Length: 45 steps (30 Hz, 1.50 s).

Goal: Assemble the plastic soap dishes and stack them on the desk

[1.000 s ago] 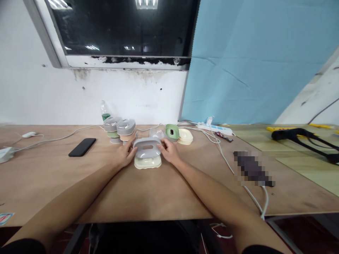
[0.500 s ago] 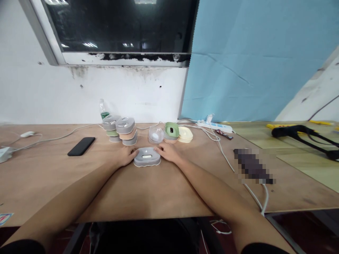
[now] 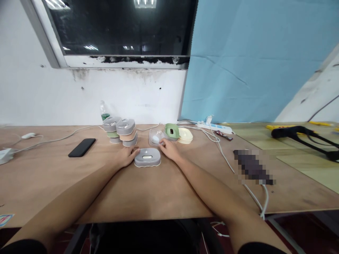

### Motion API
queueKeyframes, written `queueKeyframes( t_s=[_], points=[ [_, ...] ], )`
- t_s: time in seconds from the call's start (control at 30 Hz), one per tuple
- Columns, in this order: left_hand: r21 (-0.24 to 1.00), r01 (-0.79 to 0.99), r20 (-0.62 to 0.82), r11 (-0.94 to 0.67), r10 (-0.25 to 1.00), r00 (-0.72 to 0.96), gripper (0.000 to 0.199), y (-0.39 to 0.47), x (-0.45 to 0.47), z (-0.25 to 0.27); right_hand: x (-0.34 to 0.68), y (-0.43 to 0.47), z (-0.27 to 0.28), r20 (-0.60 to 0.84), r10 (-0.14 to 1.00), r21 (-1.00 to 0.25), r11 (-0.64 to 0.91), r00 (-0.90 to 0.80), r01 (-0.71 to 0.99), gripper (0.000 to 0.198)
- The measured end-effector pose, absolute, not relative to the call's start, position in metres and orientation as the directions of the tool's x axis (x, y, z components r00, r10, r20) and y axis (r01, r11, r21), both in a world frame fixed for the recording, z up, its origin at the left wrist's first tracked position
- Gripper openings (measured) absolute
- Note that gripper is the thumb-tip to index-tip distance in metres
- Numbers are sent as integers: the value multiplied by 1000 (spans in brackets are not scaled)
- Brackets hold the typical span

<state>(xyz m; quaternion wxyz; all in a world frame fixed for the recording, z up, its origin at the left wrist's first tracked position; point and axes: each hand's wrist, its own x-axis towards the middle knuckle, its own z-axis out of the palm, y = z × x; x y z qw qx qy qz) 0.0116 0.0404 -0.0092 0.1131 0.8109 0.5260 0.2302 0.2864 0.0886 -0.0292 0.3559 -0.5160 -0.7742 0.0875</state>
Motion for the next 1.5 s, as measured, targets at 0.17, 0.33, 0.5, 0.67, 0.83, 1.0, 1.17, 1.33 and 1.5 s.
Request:
queueKeyframes(
  t_s=[0.17,0.33,0.5,0.67,0.83,1.0,1.17,1.33,1.5],
  points=[
    [439,793,293,-423,901,319,53,40,12,-9,287,84,-23,559,823,-531,448,-100,719,17],
    [465,793,328,-394,909,258,49,40,13,-9,285,78,-18,616,788,-587,454,6,670,25],
    [490,706,494,-512,830,259,60,34,13,-5,278,61,-18,639,766,-630,579,-79,517,33],
    [392,699,569,-598,755,326,41,28,15,-3,272,51,-14,616,738,-537,649,-275,539,37],
    [434,722,550,-539,793,261,38,26,20,-2,277,60,-12,574,747,-444,628,-336,639,49],
    [471,701,469,-536,825,316,50,29,18,-3,281,66,-14,448,808,-518,584,-384,625,57],
    [462,718,350,-521,851,392,63,37,13,-9,285,70,-19,282,806,-515,585,-520,627,62],
    [457,706,336,-542,839,427,60,42,10,-13,290,74,-20,254,743,-471,654,-619,592,67],
    [422,698,343,-579,814,468,54,41,7,-9,288,68,-10,237,694,-356,713,-680,604,63]
  ],
)
